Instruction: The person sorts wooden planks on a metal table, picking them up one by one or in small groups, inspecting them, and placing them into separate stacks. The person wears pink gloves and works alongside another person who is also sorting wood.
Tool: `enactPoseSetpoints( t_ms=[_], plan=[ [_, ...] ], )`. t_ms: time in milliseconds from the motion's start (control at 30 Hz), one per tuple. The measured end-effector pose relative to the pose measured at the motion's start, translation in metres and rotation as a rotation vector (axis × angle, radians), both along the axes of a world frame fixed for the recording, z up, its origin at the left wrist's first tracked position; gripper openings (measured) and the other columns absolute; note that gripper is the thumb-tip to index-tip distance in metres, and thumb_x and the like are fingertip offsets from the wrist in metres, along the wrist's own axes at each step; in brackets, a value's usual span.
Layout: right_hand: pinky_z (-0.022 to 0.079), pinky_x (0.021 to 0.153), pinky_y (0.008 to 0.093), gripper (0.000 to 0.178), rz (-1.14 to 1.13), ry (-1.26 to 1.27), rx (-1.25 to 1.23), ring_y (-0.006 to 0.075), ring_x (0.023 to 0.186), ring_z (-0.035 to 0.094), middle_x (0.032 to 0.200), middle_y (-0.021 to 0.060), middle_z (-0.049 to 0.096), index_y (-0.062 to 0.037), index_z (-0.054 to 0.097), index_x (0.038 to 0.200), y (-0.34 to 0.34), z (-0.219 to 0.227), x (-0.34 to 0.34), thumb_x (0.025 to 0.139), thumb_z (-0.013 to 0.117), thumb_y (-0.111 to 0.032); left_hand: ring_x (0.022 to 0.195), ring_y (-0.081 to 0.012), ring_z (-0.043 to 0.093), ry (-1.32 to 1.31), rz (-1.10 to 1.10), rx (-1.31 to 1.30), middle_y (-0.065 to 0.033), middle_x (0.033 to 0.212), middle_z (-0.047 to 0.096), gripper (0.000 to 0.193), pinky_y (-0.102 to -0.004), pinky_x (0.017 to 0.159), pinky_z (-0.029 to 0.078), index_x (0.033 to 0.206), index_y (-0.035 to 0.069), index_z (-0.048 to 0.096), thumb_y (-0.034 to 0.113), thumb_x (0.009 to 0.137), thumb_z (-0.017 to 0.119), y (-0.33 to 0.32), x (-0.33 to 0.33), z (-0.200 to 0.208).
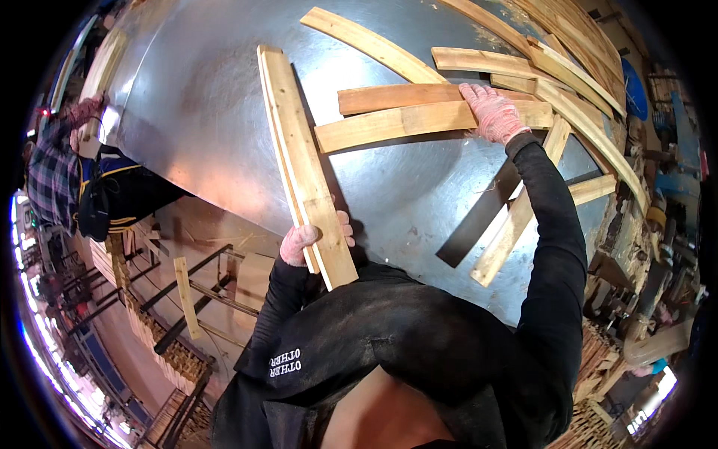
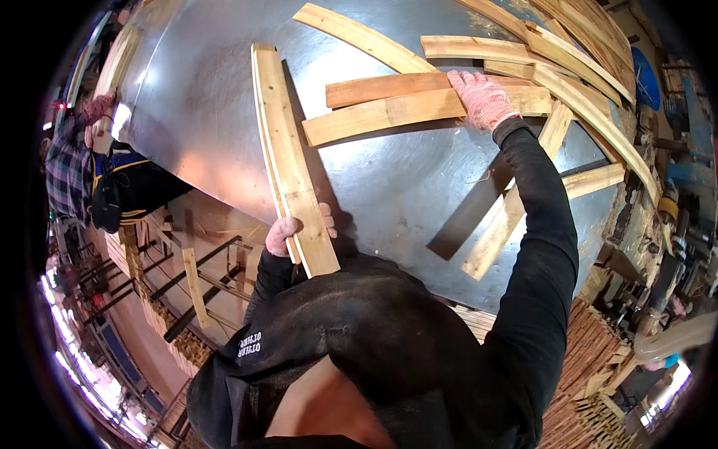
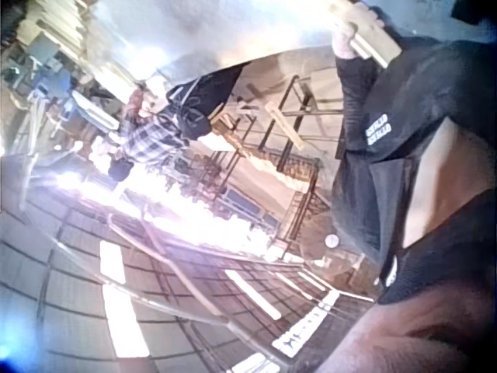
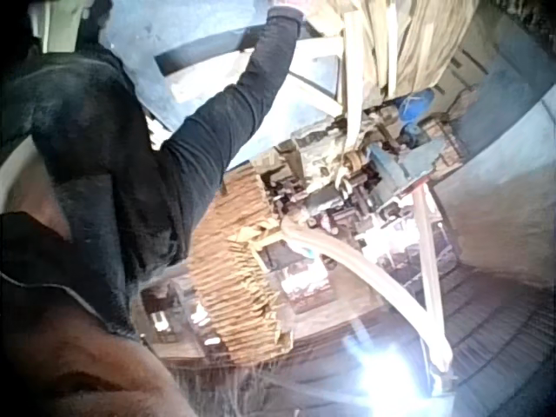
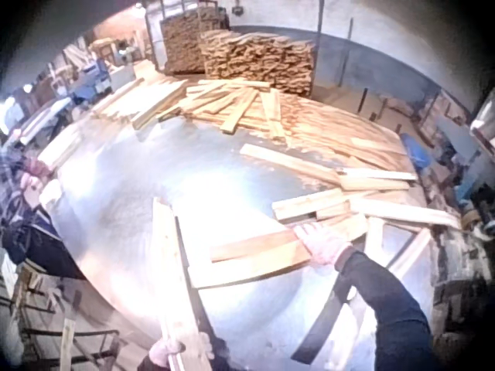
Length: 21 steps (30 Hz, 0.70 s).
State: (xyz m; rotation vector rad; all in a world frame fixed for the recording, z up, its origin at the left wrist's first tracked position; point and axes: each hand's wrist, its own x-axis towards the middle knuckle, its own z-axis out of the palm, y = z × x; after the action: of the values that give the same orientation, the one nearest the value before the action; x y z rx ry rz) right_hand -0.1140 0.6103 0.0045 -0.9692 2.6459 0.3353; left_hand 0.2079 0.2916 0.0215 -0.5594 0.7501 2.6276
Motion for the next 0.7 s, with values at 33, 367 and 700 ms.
enactPoseSetpoints(
  t_ms=[33, 367, 700],
  plan=[
    [0.041, 0.107, 0.0427, 0.093, -0.01, -0.029, 0.055, 0.0348, 0.13, 0.048, 0.14, 0.0165, 0.051, -0.0108, 0.028, 0.15, -0.004, 0.007, -0.002, 0.072, 0.078, -0.016, 0.103, -0.0305, 0.061, -0.005, 0.013, -0.013, -0.0177, 0.12, 0.057, 0.089, -0.0475, 0.09, 0.053, 0.14, 0.005, 0.04, 0.036, 0.069, 0.082, -0.002, 0.002, -0.004],
    [0.048, 0.084, 0.0304, 0.041, -0.382, -0.905, -0.493, 0.0167, 0.09, 0.061, 0.096, 0.0073, 0.069, -0.0025, 0.068, 0.111, -0.064, -0.007, 0.029, 0.09, 0.066, -0.037, 0.1, -0.0311, 0.064, 0.017, 0.068, -0.179, -0.0182, 0.109, 0.062, 0.073, -0.0471, 0.088, 0.054, 0.13, -0.003, 0.048, 0.033, 0.073, 0.076, -0.065, -0.009, -0.016],
    [0.039, 0.108, 0.0386, 0.047, -0.031, -0.496, -0.708, 0.0357, 0.127, 0.051, 0.137, 0.0186, 0.054, -0.0114, 0.053, 0.137, -0.237, -0.086, 0.027, 0.097, 0.051, -0.035, 0.098, -0.0329, 0.065, 0.024, 0.095, -0.255, -0.0167, 0.112, 0.062, 0.07, -0.051, 0.082, 0.056, 0.13, -0.003, 0.049, 0.028, 0.077, 0.081, -0.101, 0.007, -0.061]
  ],
)
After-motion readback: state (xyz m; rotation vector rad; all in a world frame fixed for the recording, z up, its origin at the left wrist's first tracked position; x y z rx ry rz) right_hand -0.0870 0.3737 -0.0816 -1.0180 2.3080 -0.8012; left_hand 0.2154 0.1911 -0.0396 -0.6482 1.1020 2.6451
